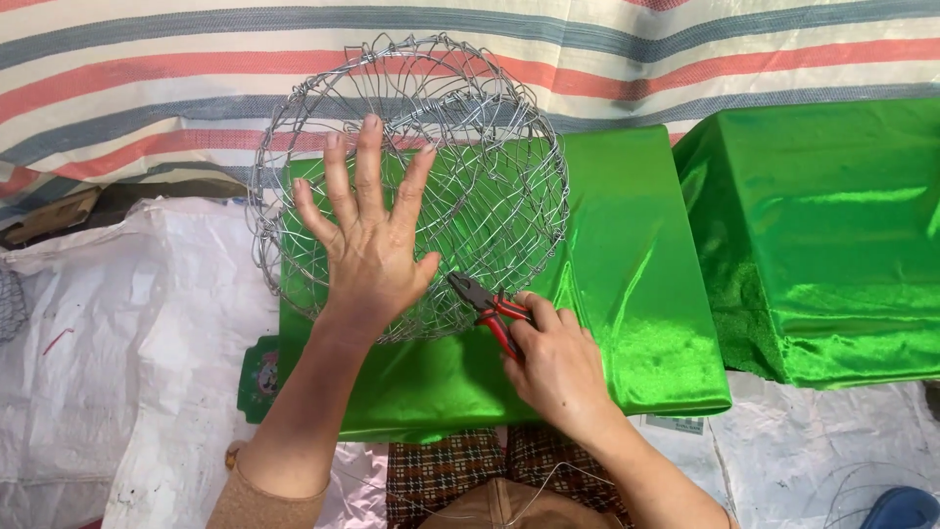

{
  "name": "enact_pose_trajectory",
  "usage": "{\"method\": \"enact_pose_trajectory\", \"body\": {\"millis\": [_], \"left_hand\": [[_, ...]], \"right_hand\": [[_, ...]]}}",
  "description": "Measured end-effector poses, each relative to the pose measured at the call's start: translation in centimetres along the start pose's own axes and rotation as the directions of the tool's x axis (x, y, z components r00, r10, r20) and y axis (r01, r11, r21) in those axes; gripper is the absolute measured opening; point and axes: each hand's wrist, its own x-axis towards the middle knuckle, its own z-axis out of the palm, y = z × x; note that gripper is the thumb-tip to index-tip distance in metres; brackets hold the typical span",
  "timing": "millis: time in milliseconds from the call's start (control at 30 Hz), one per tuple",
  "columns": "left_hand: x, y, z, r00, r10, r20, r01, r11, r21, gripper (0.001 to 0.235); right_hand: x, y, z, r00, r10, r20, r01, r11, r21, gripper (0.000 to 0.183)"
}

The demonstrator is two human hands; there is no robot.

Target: A person uses pliers to cut and bend wire, attaching it to a circular frame to create a 3D wire structure.

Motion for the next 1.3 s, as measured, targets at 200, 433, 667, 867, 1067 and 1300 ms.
{"method": "enact_pose_trajectory", "body": {"millis": [200,433,667,867,1067,1300], "left_hand": [[0.6,-0.1,0.6,0.993,-0.06,0.107,0.057,0.998,0.027,0.124],[0.4,-0.3,0.6,0.978,-0.124,0.168,0.123,0.992,0.02,0.126],[0.7,0.6,0.4,0.971,-0.143,0.192,0.142,0.99,0.02,0.129],[-0.3,0.8,0.9,0.985,-0.111,0.129,0.116,0.993,-0.037,0.122],[-1.5,0.2,1.7,0.996,-0.077,0.052,0.079,0.996,-0.031,0.116],[-2.4,0.2,1.9,0.998,-0.055,0.023,0.055,0.998,-0.01,0.112]], "right_hand": [[-0.2,-1.8,-0.1,0.992,-0.024,-0.125,0.002,0.985,-0.173,0.022],[-0.5,-1.3,1.5,0.987,-0.014,-0.162,0.005,0.998,-0.058,0.02],[-1.1,0.8,0.6,0.989,0.082,0.123,-0.118,0.939,0.323,0.022],[-2.4,2.2,2.9,0.912,0.058,0.405,-0.364,0.566,0.74,0.011],[-2.3,1.9,2.8,0.898,0.067,0.434,-0.413,0.465,0.783,0.013],[-1.9,2.3,1.8,0.881,0.149,0.448,-0.466,0.434,0.771,0.017]]}}
